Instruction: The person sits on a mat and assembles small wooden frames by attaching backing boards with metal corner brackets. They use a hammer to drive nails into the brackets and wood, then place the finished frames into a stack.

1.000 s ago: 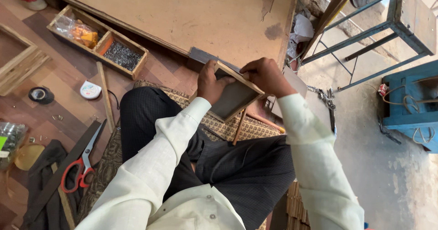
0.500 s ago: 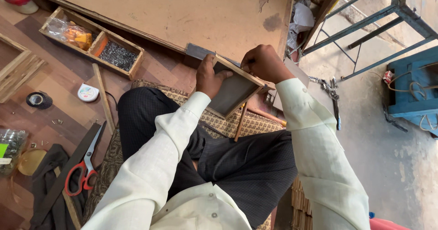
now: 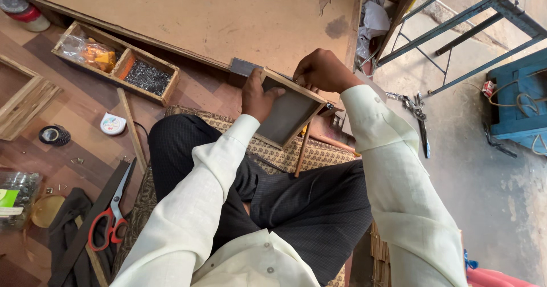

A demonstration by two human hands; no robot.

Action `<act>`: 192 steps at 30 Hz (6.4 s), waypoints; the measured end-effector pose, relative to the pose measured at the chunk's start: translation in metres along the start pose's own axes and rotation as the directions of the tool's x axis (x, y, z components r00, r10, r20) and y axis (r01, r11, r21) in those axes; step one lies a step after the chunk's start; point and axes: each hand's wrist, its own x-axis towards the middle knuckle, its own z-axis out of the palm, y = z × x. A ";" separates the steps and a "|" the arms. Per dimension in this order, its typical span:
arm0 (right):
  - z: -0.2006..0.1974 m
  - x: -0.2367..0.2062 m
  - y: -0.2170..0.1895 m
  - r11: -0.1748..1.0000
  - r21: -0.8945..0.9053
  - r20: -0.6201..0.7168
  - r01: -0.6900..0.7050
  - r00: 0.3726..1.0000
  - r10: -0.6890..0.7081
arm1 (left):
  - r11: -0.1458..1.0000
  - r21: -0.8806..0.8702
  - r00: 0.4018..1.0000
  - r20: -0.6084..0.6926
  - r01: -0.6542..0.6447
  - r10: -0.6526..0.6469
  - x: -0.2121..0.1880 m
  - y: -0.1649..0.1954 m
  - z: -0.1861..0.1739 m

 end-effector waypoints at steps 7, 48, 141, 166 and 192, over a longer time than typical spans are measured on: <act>0.008 0.000 0.019 0.997 0.076 -0.053 -0.021 0.998 0.025 | 0.995 0.029 0.994 -0.051 -0.099 0.101 0.000 -0.010 0.007; 0.010 -0.092 0.017 0.970 -0.193 -0.774 0.147 0.585 -0.242 | 0.913 0.053 0.913 -0.020 -0.406 0.407 0.067 0.090 -0.068; 0.233 -0.040 0.100 0.737 0.671 -0.720 -0.086 0.165 0.674 | 0.997 -0.070 0.999 0.018 0.042 -0.040 0.080 -0.059 -0.110; 0.232 -0.040 0.107 0.371 0.892 -0.450 0.257 0.429 0.784 | 0.924 0.253 0.937 0.276 -0.286 0.214 0.071 -0.045 0.011; 0.245 -0.089 0.028 0.761 0.634 -0.596 -0.136 0.542 0.593 | 0.942 0.229 0.942 0.286 -0.244 0.174 0.075 -0.055 0.015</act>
